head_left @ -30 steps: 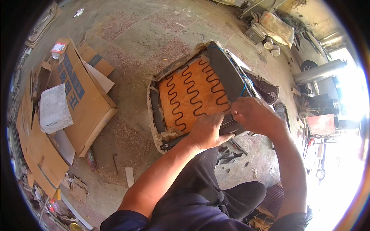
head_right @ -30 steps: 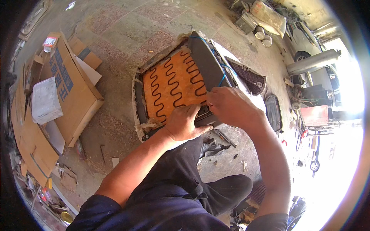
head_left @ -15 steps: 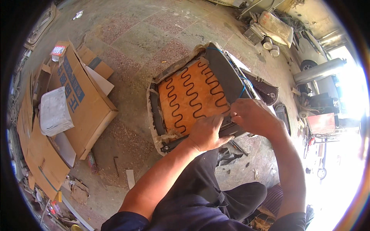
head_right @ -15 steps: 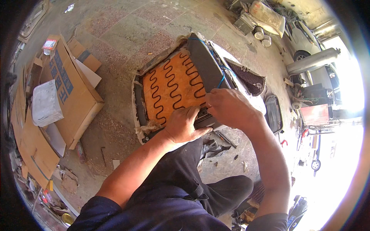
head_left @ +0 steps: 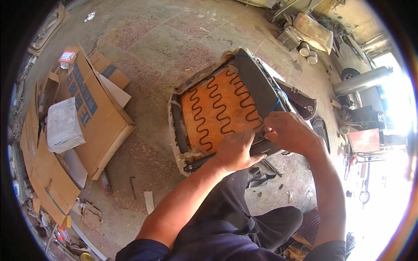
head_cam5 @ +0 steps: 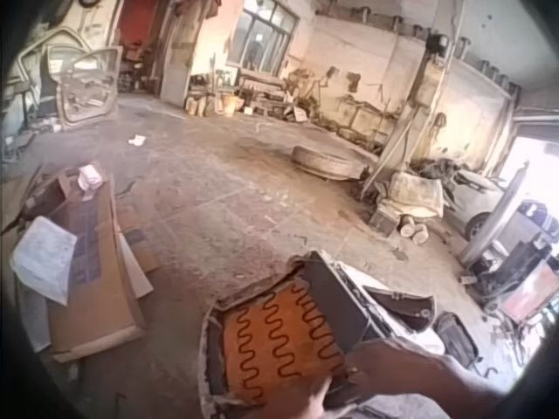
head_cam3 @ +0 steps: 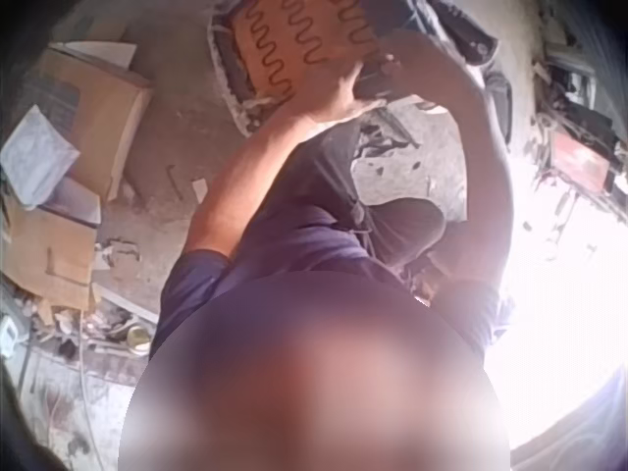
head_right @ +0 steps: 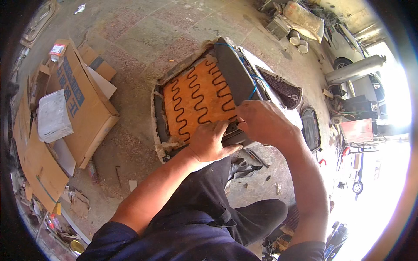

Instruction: The person removes a fabric cover from a seat cushion, then uses a power drill to attach a metal frame to the cushion's base. The person works on the floor in a cluttered workshop.

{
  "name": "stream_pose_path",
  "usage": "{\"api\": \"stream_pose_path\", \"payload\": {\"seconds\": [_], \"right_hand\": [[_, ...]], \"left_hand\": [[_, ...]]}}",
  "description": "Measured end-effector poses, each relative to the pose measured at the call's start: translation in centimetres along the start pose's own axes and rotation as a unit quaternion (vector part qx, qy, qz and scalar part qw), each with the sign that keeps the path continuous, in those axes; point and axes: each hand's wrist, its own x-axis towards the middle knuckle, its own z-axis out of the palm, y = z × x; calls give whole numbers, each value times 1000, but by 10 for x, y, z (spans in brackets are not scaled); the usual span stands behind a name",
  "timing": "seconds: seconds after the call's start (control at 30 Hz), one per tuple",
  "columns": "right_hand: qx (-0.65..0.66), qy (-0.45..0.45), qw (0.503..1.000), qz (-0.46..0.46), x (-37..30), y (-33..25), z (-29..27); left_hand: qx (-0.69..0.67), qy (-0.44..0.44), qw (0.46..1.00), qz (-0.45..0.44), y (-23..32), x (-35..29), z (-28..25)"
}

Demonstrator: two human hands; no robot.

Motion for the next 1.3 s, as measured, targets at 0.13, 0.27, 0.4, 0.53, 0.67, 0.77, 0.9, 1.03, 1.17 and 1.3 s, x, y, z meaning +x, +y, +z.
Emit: {"api": "stream_pose_path", "payload": {"seconds": [0.13, 0.27, 0.4, 0.53, 0.67, 0.77, 0.9, 1.03, 1.17, 1.3], "right_hand": [[32, -5, 999, 23, -1, -5, -6], [48, 40, 997, -44, -1, 14, 7], [29, 14, 999, 1, -2, 6, 4], [44, 0, 998, 34, -4, 3, 1], [61, 2, 998, 11, -7, 8, 4], [54, 9, 998, 12, -7, 7, 7], [31, 5, 998, 53, -10, -2, 7], [48, 141, 989, 16, -27, 2, 19], [136, 420, 897, 19, -66, 5, 47], [221, 503, 802, 236, -105, 40, 160]], "left_hand": [[-13, 10, 1000, 9, 0, 2, 0], [-12, 16, 1000, 15, 2, 3, -1], [4, 11, 1000, 4, 0, 0, 3], [1, 11, 1000, 3, 1, 0, 5], [-5, 10, 1000, 4, 2, 0, 6], [9, -3, 1000, -6, 3, -3, 3], [-18, -1, 1000, -8, 5, -2, 4], [-49, 16, 999, 7, 8, 1, 9], [9, -9, 1000, -7, 1, -1, 9], [-19, 22, 999, 13, -2, 3, 12]]}}
